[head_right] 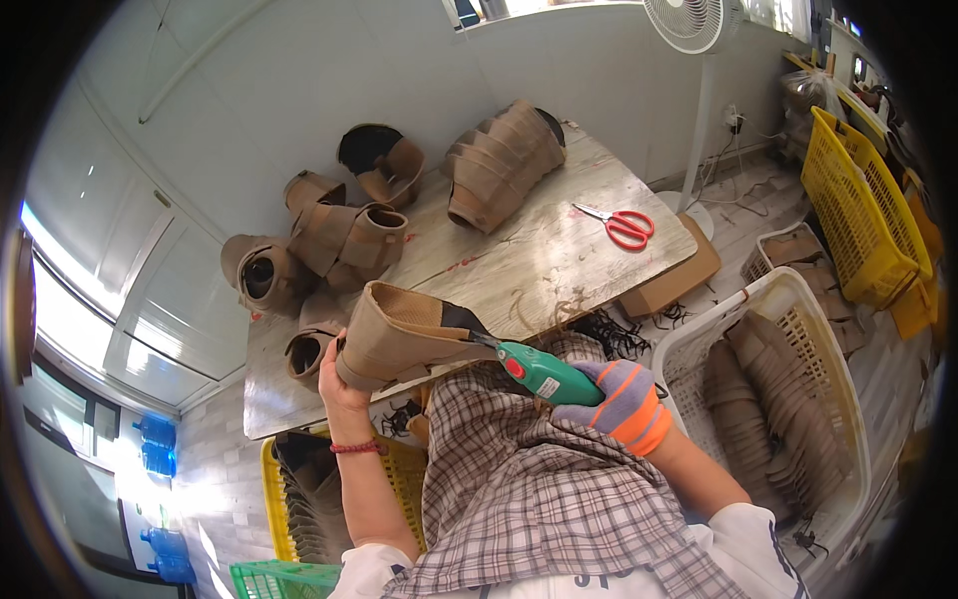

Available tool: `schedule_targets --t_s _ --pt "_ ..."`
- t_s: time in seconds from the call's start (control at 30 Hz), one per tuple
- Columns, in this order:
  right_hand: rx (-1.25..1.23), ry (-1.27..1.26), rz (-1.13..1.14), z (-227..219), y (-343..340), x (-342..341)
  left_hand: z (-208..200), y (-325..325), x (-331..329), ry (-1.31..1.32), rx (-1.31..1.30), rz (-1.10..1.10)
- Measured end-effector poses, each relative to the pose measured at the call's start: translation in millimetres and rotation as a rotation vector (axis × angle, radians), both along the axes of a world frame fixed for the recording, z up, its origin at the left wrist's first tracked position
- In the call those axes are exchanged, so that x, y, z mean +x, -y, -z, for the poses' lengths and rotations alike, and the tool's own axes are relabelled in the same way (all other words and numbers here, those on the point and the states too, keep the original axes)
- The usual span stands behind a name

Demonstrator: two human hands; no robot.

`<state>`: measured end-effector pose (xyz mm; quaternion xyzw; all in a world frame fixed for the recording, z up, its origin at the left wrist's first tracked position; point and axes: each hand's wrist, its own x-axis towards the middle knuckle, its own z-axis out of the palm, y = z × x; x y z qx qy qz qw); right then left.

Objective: The person uses a rotary cutting tool to trim the edges of shoe uppers, then switches to scissors to trim the interior lining. Finished pieces are placed on the table.

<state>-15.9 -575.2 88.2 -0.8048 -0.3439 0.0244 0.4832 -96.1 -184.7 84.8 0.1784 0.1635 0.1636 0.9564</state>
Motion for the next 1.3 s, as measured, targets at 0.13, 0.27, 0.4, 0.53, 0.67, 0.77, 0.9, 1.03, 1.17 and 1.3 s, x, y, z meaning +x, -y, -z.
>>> schedule_targets --t_s 0.13,0.27,0.4,0.53,0.67,0.77,0.9,1.03,1.17,1.3 --pt "-0.062 0.058 -0.016 -8 -2 -1 5 5 4 0.003 -0.025 0.027" --pt "-0.043 0.174 -0.023 -13 -6 -2 5 19 5 0.023 0.003 0.04" --pt "0.017 0.148 -0.018 -13 -13 -3 -6 40 9 0.033 0.011 0.014" --pt "0.107 -0.046 -0.01 -10 -21 -4 -27 66 9 0.082 0.101 -0.011" --pt "0.119 -0.309 0.016 -12 -30 -2 -31 85 10 0.113 0.33 -0.044" --pt "0.256 -0.469 0.036 -5 -30 -2 -37 94 14 0.147 0.479 -0.099" --pt "0.194 -0.382 0.04 -7 -16 14 -44 58 13 0.183 0.297 -0.021" --pt "0.039 -0.045 0.034 -8 -3 21 -53 37 15 0.158 0.17 0.055" --pt "-0.018 0.139 -0.034 -7 -1 22 -47 33 22 0.141 0.088 0.12" --pt "0.012 0.019 -0.094 -27 -9 12 -37 40 26 0.097 0.11 0.078"
